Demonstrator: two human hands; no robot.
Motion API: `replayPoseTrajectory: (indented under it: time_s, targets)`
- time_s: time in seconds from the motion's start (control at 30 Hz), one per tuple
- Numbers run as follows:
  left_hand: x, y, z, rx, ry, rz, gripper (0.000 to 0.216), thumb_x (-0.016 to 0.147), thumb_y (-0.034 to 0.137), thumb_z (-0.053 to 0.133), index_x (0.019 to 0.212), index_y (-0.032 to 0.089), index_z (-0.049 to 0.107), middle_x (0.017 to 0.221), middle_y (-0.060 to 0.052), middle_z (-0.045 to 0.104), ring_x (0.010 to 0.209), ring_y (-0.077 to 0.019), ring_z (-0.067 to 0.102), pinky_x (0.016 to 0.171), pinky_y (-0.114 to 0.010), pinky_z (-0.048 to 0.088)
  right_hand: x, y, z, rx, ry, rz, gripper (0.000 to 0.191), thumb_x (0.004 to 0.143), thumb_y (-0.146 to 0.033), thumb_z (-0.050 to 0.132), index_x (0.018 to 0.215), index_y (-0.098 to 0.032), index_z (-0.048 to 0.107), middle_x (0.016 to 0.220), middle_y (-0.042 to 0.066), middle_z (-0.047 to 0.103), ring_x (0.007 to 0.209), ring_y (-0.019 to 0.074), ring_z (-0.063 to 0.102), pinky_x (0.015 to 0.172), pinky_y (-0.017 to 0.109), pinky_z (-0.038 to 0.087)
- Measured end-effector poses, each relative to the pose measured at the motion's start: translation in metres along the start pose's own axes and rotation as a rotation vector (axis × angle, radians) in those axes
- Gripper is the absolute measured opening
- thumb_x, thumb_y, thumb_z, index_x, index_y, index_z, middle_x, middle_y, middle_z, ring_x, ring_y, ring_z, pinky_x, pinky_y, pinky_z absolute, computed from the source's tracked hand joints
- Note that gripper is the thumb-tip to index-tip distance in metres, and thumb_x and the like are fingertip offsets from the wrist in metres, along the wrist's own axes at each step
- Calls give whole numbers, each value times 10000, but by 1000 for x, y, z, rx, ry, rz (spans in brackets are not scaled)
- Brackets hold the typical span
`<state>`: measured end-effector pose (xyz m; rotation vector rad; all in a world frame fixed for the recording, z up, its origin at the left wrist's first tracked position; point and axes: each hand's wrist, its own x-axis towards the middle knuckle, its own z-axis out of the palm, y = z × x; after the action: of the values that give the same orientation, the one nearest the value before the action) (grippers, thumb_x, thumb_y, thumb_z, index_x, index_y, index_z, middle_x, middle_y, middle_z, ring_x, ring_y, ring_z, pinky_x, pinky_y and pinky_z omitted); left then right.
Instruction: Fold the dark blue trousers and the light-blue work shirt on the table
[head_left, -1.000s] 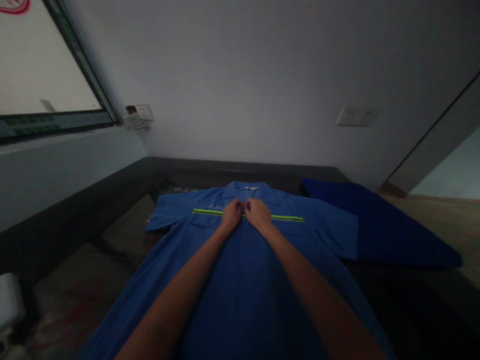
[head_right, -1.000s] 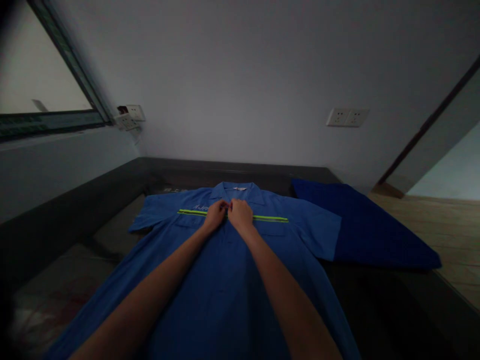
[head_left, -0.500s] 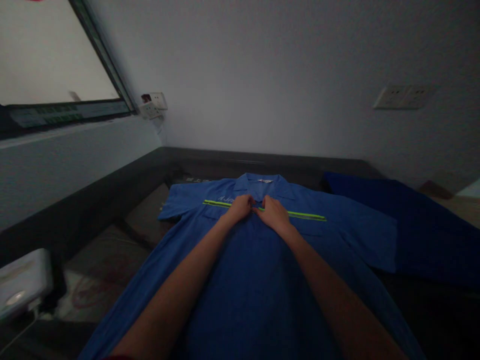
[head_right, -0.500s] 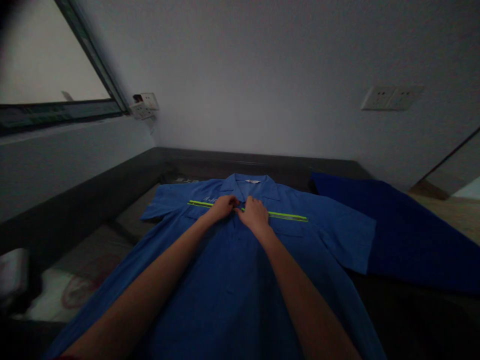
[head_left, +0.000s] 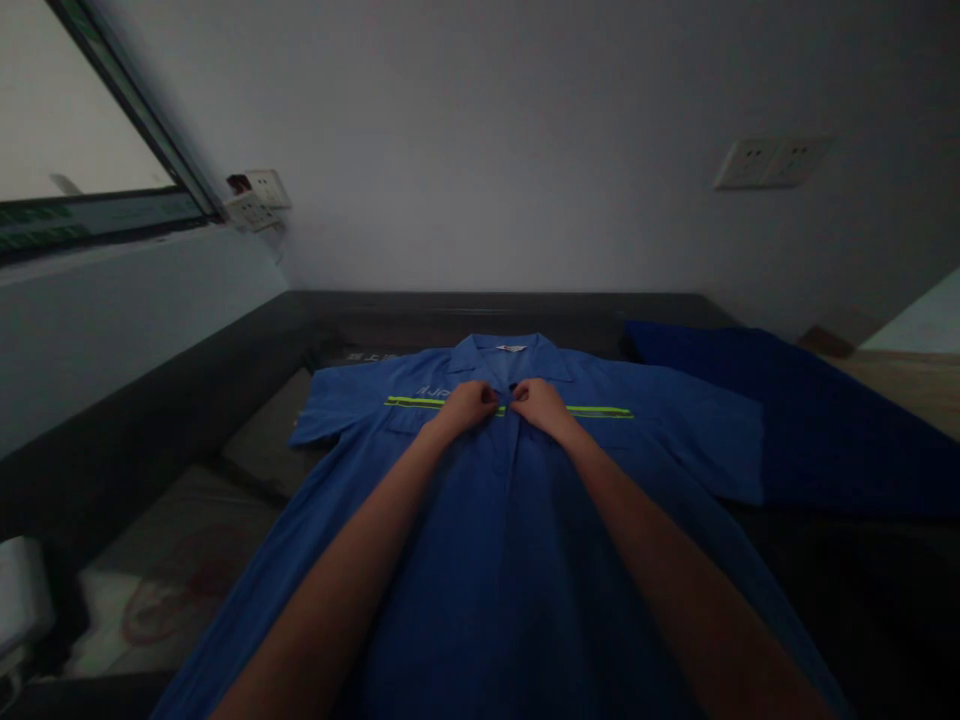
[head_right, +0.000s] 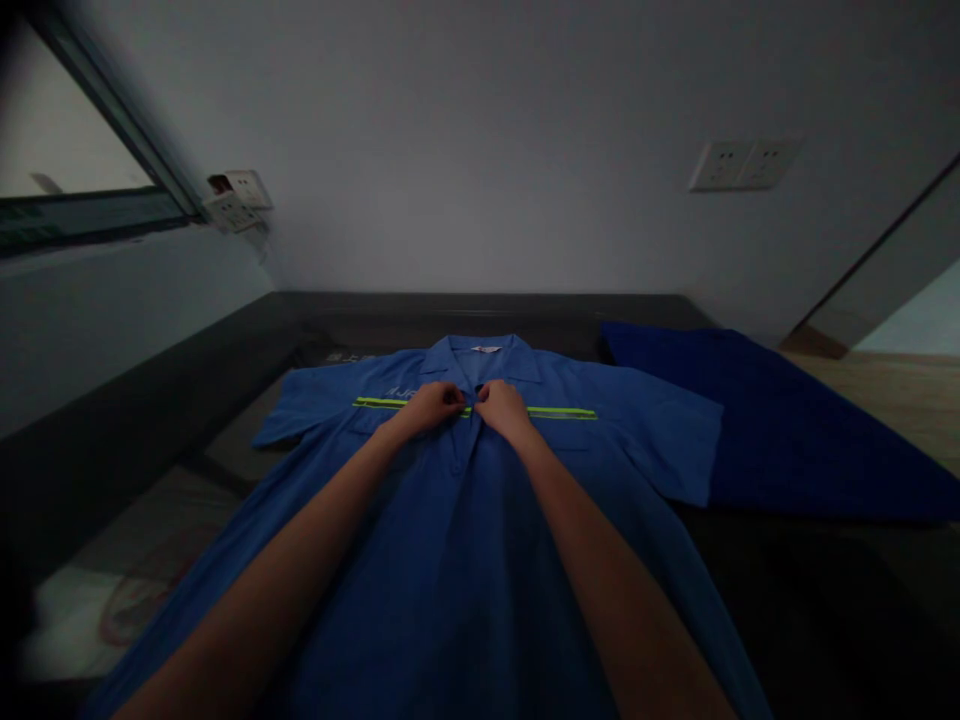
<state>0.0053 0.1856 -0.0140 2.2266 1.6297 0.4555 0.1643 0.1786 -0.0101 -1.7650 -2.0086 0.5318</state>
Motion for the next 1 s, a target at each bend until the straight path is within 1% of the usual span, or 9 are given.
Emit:
replayPoseTrajectory:
  time_s: [0.1,0.2,0.3,0.43,0.57,0.73,0.87,1.0]
  targets:
    - [0,1,0,0,-3,-8,122,795,194,640,881,139,708,843,-81,723,776,-192,661,682,-250,461,4,3,-3,55,-7,13,173,734,-114,640,887,-155,709,886,63,730,798,169,666,684,221,455]
    - [-1,2,0,13,-1,-8,123,788,203,665,883,133,703,860,-87,718,788,-192,658,689,-251,459,6,4,-4,93,-12,25,225,742,-119,632,954,-128,707,851,70,729,746,162,665,650,214,457]
    - [-2,4,0,13,3,-1,137,782,207,683,890,125,697,880,-94,715,802,-197,652,698,-255,456,8,5,-3,119,-18,28,248,744,-105,618,976,-113,705,848,79,728,740,162,661,643,214,455]
    - [-3,5,0,6,-6,-5,103,794,201,665,862,129,695,838,-79,710,769,-187,645,678,-249,447,9,7,-1,142,-30,29,256,736,-91,617,973,-119,708,852,71,726,742,156,653,642,207,449]
    - [-3,6,1,21,-2,10,95,803,193,642,869,141,686,819,-59,702,753,-177,637,663,-238,436,9,7,-1,168,-36,25,268,738,-82,607,984,-97,712,864,84,726,740,149,648,642,202,444]
    - [-6,9,2,34,37,42,95,802,171,620,884,172,667,823,-41,695,740,-171,628,627,-227,419,9,7,-1,209,-46,18,280,730,-82,613,990,-85,717,839,89,731,709,152,648,625,206,446]
    - [-10,16,-1,55,78,60,109,810,161,592,891,182,662,838,-45,691,755,-178,624,644,-234,422,9,7,-1,239,-42,0,253,716,-72,621,944,-97,728,855,91,735,742,164,655,644,212,451]
    - [-12,21,-3,89,130,70,115,825,145,561,872,183,659,838,-51,690,760,-182,621,653,-239,415,10,9,-2,266,-41,-20,232,711,-64,618,911,-113,725,791,67,728,689,155,648,620,215,446]
